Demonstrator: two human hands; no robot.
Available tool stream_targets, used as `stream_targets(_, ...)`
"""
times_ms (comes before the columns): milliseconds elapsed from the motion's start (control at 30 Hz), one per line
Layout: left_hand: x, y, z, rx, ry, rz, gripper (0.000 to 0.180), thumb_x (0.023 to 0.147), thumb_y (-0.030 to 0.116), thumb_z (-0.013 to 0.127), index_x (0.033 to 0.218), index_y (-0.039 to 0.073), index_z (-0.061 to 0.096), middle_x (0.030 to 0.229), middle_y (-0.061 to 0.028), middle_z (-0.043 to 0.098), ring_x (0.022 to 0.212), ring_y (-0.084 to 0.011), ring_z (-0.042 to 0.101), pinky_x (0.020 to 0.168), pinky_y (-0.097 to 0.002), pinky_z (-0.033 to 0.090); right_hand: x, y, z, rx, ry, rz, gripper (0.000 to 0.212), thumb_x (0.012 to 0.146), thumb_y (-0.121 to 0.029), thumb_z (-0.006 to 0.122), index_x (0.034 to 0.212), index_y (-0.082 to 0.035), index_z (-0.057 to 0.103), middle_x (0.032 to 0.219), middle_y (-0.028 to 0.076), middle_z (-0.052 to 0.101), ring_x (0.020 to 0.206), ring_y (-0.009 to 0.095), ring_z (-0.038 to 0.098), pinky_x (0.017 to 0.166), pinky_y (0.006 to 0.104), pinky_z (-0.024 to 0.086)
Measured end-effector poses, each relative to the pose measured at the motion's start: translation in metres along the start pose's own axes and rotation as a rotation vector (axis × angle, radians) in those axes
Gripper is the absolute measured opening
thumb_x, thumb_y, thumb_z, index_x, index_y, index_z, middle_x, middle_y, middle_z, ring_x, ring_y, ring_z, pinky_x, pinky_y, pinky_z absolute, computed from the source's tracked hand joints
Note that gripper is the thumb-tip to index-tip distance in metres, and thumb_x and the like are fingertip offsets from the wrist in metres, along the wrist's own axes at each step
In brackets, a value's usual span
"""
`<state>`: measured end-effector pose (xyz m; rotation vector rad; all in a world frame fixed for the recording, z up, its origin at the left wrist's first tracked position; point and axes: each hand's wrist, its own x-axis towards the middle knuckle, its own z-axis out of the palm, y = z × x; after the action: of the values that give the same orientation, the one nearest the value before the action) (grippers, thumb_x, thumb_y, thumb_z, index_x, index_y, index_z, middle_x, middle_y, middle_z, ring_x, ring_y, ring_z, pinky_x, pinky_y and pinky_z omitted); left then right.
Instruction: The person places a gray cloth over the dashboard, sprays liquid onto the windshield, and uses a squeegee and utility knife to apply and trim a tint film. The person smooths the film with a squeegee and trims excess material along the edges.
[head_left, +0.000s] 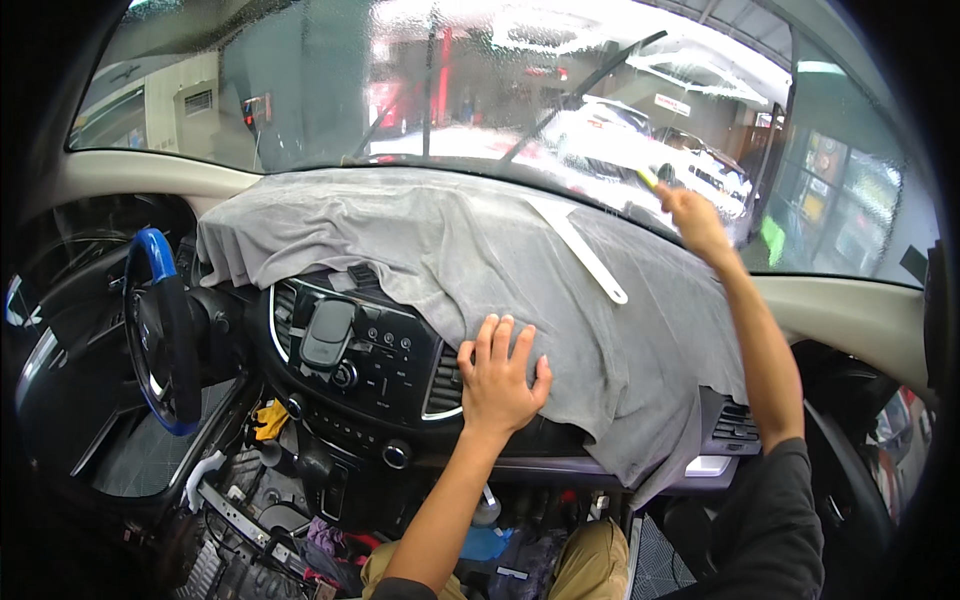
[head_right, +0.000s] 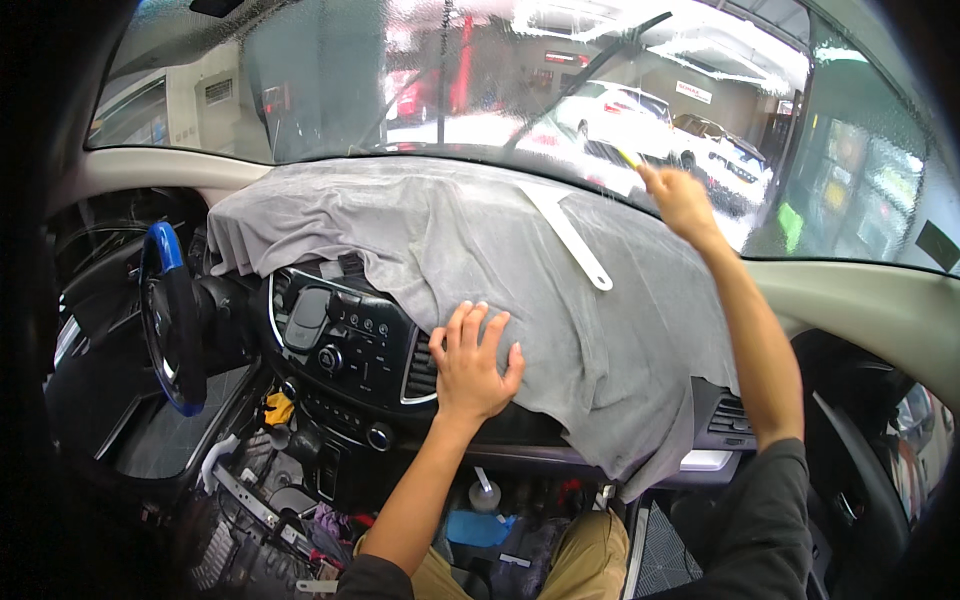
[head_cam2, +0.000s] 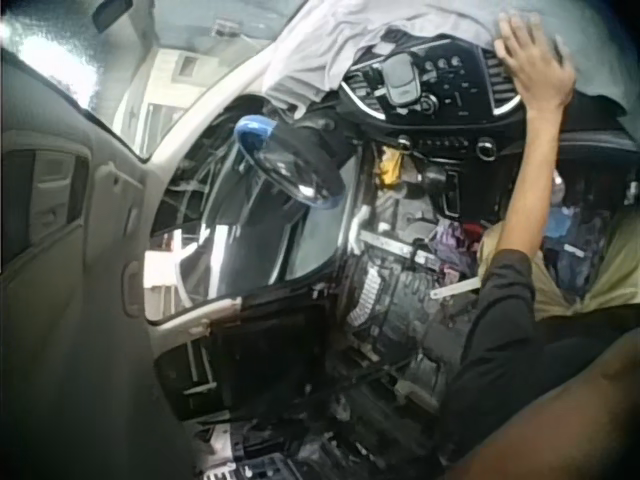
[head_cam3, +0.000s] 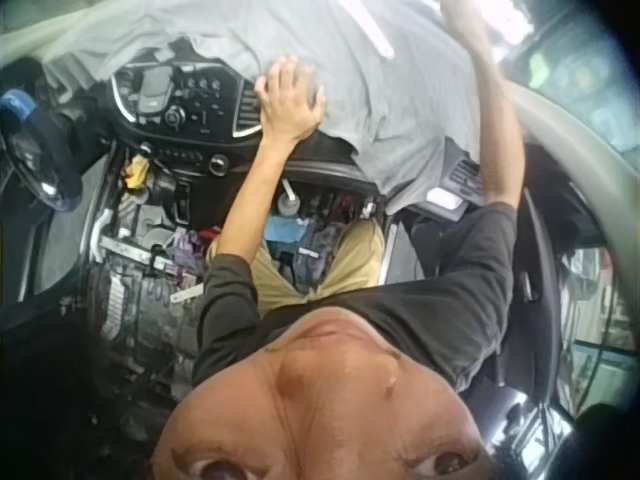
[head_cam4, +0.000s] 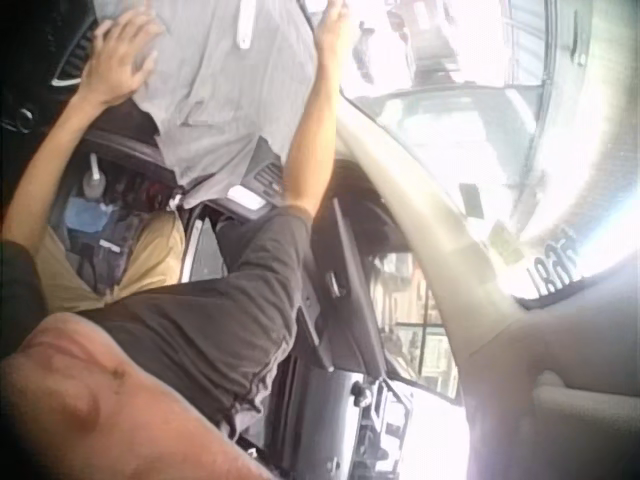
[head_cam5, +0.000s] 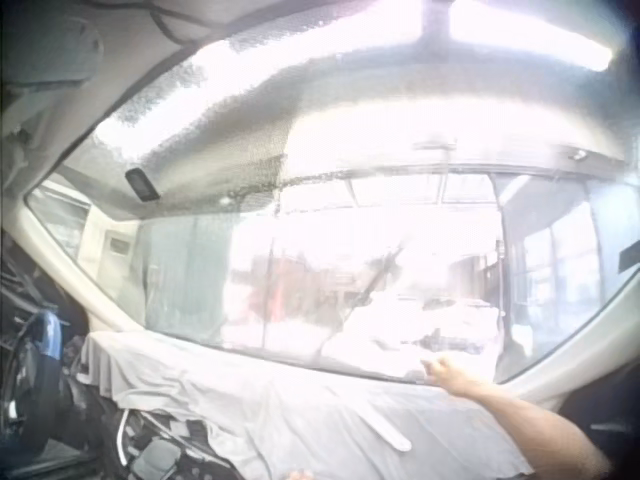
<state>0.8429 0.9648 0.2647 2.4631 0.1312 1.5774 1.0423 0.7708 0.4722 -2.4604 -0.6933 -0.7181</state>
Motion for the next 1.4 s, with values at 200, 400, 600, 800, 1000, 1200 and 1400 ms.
stream_targets(200,-0.007,-0.016,-0.008,0.031,0.030,-0.020,0.038,0.078,0.031,0.060,0.110,0.011,0.060,0.120,-0.0124,0.054,0.121,-0.0278,0.043,0.096,-0.0428,0.028,-0.037,-0.125,-0.081,0.339,0.104,-0.434,0.039,0.098,-0.035,0.042,0.088,-0.002,0.059,0.062,0.007,0.051,0.061,0.017,0.050,0.058,0.0334,0.043)
stream_targets(400,-0.005,0.000,0.003,-0.078,0.035,-0.007,0.039,0.079,0.034,0.060,0.110,0.010,0.061,0.120,-0.0123,0.054,0.121,-0.0272,0.044,0.095,-0.0425,0.028,0.017,-0.009,0.023,-0.136,-0.018,0.068,0.057,0.093,-0.054,0.042,0.084,-0.001,0.061,0.079,0.016,0.063,0.080,0.027,0.058,0.075,0.0386,0.045)
stream_targets(600,-0.007,-0.018,-0.006,-0.041,0.046,-0.050,0.038,0.079,0.035,0.060,0.109,0.011,0.061,0.121,-0.0106,0.055,0.121,-0.0246,0.045,0.095,-0.0414,0.029,-0.021,-0.156,-0.071,0.376,0.021,-0.451,0.049,0.098,-0.043,0.039,0.084,0.000,0.059,0.061,0.007,0.051,0.058,0.016,0.050,0.056,0.0309,0.042)
stream_targets(800,-0.006,0.002,-0.001,-0.115,0.041,-0.037,0.038,0.080,0.035,0.060,0.109,0.011,0.061,0.121,-0.0096,0.055,0.121,-0.0237,0.045,0.094,-0.0399,0.029,0.020,-0.040,0.032,-0.102,-0.009,0.151,0.063,0.094,-0.055,0.041,0.081,0.001,0.066,0.081,0.021,0.065,0.084,0.031,0.061,0.080,0.0396,0.045)
stream_targets(1000,-0.004,-0.022,-0.006,-0.019,0.045,-0.061,0.037,0.082,0.037,0.059,0.110,0.013,0.061,0.121,-0.0079,0.054,0.122,-0.0217,0.044,0.094,-0.0387,0.029,0.015,-0.162,-0.015,0.200,0.137,-0.620,0.037,0.100,-0.029,0.040,0.082,-0.004,0.061,0.061,0.004,0.055,0.058,0.010,0.047,0.054,0.0275,0.042)
stream_targets(1200,-0.008,-0.003,0.002,-0.108,0.002,-0.060,0.038,0.082,0.038,0.059,0.111,0.014,0.060,0.121,-0.0068,0.054,0.123,-0.0205,0.044,0.093,-0.0377,0.030,0.048,-0.071,0.066,-0.125,-0.015,-0.020,0.056,0.094,-0.049,0.045,0.078,0.001,0.065,0.066,0.015,0.059,0.069,0.026,0.057,0.069,0.0383,0.045)
stream_targets(1400,-0.006,-0.014,-0.006,-0.057,0.016,-0.060,0.038,0.082,0.038,0.059,0.112,0.014,0.060,0.121,-0.0066,0.055,0.122,-0.0202,0.045,0.093,-0.0368,0.029,0.066,-0.155,0.050,0.113,0.076,-0.484,0.056,0.094,-0.048,0.044,0.079,0.002,0.064,0.074,0.018,0.061,0.070,0.030,0.057,0.071,0.0400,0.045)
